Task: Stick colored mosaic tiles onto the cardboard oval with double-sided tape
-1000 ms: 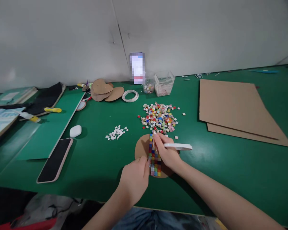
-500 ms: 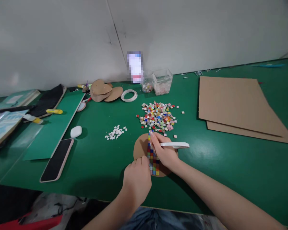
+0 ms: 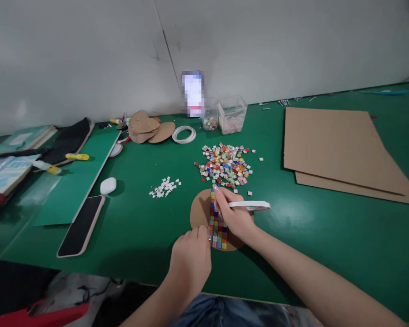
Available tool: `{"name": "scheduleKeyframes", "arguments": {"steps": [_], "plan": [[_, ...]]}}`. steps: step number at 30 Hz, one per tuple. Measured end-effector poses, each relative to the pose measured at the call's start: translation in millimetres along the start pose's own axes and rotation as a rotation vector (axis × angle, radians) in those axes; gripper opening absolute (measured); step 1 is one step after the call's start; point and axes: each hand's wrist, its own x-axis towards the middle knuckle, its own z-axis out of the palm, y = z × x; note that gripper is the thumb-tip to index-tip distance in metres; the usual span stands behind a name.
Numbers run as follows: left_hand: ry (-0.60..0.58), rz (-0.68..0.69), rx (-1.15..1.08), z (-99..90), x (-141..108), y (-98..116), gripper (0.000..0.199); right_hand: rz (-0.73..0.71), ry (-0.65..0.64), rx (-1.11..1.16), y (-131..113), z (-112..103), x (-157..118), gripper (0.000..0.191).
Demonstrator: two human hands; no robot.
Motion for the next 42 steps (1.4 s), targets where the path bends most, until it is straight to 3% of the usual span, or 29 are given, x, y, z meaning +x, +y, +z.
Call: {"name": "scheduleKeyframes", "arguments": {"steps": [6,36,38,42], "plan": [[0.029,0.024,0.041,1.7,1,5,0.023,-0.006,-0.004,-0.012,0,0,0,0.036],[-0.057,0.057,0.167,1.0,1,6,0.017,0.026,-0.004,0.003,3,1,-1,0.036],[-0.033,0.064,0.129,-4.0,3,-2,0.02,0.019,0.011,0.002,2,1,-1,0.036],[0.151,0.045,0.091,-13.6,10,-16,0.03,0.012,0.029,0.028,0,1,-1,0.036]]}}
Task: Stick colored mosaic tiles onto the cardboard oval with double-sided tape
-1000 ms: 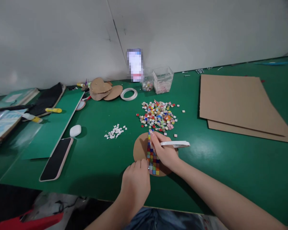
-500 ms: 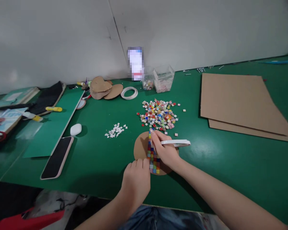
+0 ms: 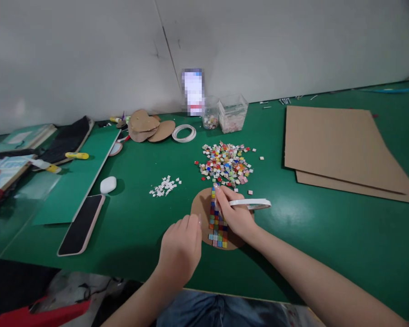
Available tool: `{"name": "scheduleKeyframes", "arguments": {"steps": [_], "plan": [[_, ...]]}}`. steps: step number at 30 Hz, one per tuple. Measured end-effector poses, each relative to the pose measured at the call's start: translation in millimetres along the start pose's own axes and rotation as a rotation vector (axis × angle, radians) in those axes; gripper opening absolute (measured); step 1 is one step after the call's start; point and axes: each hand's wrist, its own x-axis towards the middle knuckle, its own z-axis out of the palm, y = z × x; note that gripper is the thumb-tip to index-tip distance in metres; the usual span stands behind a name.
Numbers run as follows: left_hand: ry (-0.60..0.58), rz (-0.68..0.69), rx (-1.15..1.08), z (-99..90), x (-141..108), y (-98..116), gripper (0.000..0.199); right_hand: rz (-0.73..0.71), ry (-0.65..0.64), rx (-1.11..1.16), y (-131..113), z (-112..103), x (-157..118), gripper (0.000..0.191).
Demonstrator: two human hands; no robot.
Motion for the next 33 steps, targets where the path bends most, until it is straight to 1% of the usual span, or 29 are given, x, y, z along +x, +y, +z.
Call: {"name": "scheduleKeyframes", "arguments": {"steps": [1,3,7,9,11,13,15,17,19,21,23,24,26,27,28,30,33], "plan": [[0.03,0.017,-0.003,-0.4,3,-2,0.031,0.008,0.002,0.024,0,0,0,0.037],[0.057,0.106,-0.001,0.9,10,-2,0.031,0.028,0.026,0.102,0,0,0,0.038],[0.112,0.422,-0.034,9.0,23,2,0.023,0.04,0.15,0.352,-5,-7,5,0.04],[0.127,0.551,-0.05,14.5,26,2,0.018,0.049,0.231,0.417,-8,-16,10,0.04],[0.134,0.612,-0.064,20.8,28,1,0.015,0.057,0.322,0.424,-11,-25,17,0.041],[0.152,0.63,-0.095,26.2,27,-1,0.013,0.044,0.406,0.411,-11,-34,24,0.042],[0.168,0.633,-0.147,28.0,28,-3,0.014,0.024,0.473,0.392,-9,-41,31,0.043],[0.162,0.617,-0.22,23.8,32,-5,0.018,0.023,0.52,0.373,-3,-46,37,0.043],[0.154,0.535,-0.299,14.1,43,-8,0.023,0.023,0.511,0.346,4,-49,42,0.041],[0.144,0.385,-0.34,3.2,60,-11,0.026,0.018,0.438,0.254,11,-51,44,0.032],[0.077,0.216,-0.373,-3.6,80,-15,0.026,-0.003,0.333,0.083,15,-52,45,0.019],[0.064,0.154,-0.402,-4.3,90,-18,0.023,-0.019,0.28,-0.026,17,-53,44,0.018],[0.024,0.113,-0.508,-0.1,105,-24,0.009,-0.064,0.169,-0.25,17,-55,43,0.024],[0.007,0.097,-0.573,4.1,110,-27,0.01,-0.091,0.116,-0.349,16,-56,43,0.026],[-0.012,0.089,-0.634,8.8,113,-31,0.014,-0.117,0.073,-0.431,15,-56,42,0.027],[-0.047,0.095,-0.708,17.5,112,-36,0.02,-0.166,0.012,-0.532,15,-56,42,0.027],[-0.123,0.136,-0.681,24.1,105,-40,0.021,-0.216,-0.007,-0.592,17,-54,42,0.019]]}}
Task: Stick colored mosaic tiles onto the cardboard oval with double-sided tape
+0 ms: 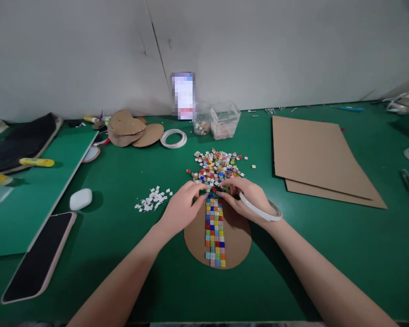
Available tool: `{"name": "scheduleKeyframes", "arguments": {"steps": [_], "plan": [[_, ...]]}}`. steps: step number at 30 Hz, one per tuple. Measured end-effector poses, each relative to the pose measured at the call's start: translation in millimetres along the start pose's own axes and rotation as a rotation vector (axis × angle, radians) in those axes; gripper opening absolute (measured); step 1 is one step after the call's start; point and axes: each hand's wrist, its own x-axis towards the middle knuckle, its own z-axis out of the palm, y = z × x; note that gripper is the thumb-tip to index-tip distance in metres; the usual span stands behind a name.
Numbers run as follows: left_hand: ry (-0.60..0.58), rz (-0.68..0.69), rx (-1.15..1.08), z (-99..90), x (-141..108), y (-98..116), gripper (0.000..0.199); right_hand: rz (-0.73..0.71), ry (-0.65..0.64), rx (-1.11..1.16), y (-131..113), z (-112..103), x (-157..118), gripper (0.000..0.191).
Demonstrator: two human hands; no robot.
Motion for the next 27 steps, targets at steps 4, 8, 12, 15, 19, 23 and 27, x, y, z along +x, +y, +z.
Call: {"name": "scheduleKeyframes", "arguments": {"steps": [4,8,12,15,19,23,27], "plan": [[-0.055,0.032,0.062,6.1,-3,1,0.021,0.001,-0.011,-0.043,0,5,-1,0.01],[-0.011,0.055,0.142,15.9,3,0,0.019,0.021,0.006,-0.036,-1,7,-1,0.012],[0.011,0.036,0.196,21.4,7,0,0.016,0.042,0.037,-0.002,-1,8,-1,0.016],[0.017,-0.004,0.197,20.9,7,2,0.013,0.093,0.06,0.081,-1,8,-2,0.019],[0.053,-0.044,0.083,16.9,5,2,0.015,0.106,0.107,0.137,-3,5,-3,0.018],[0.089,-0.086,-0.119,13.0,3,0,0.024,0.092,0.161,0.141,-5,2,-4,0.018],[0.111,-0.07,-0.191,12.7,1,-1,0.029,0.071,0.138,0.158,-6,1,-5,0.019]]}}
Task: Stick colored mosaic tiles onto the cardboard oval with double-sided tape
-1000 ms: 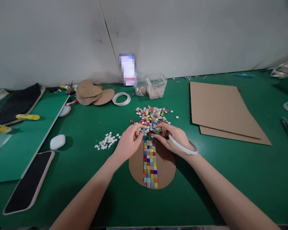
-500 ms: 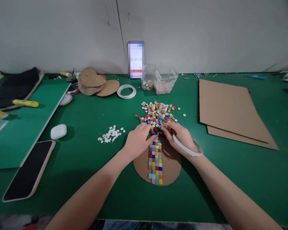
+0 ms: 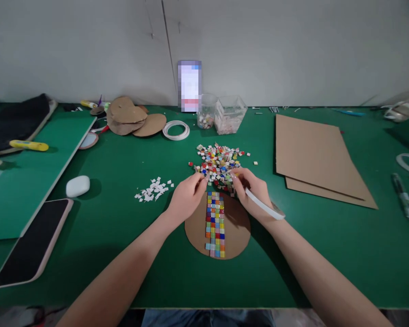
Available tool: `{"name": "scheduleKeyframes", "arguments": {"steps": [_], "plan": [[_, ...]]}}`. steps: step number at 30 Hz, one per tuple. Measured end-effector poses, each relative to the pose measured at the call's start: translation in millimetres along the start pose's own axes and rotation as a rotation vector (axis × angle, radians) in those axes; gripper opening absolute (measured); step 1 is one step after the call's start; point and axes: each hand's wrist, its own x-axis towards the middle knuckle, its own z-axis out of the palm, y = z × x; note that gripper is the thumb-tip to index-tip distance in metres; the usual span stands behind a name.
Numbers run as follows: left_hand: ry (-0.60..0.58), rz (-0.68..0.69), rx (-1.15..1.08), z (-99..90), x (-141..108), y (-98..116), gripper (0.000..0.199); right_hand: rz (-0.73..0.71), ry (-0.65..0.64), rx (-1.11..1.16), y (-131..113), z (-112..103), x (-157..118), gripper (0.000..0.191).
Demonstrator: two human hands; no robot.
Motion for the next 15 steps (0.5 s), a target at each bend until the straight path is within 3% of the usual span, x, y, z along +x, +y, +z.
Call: {"name": "scheduleKeyframes", "arguments": {"steps": [7,11,15], "plan": [[-0.011,-0.029,-0.174,1.0,-4,9,0.03,-0.054,-0.075,-0.02,-7,-5,-1,0.025],[-0.135,-0.081,-0.379,0.4,-10,23,0.029,-0.205,-0.212,-0.063,-13,-4,-6,0.03],[-0.275,-0.09,-0.592,-2.7,-16,36,0.029,-0.281,-0.238,0.015,-22,-2,-11,0.033]]}}
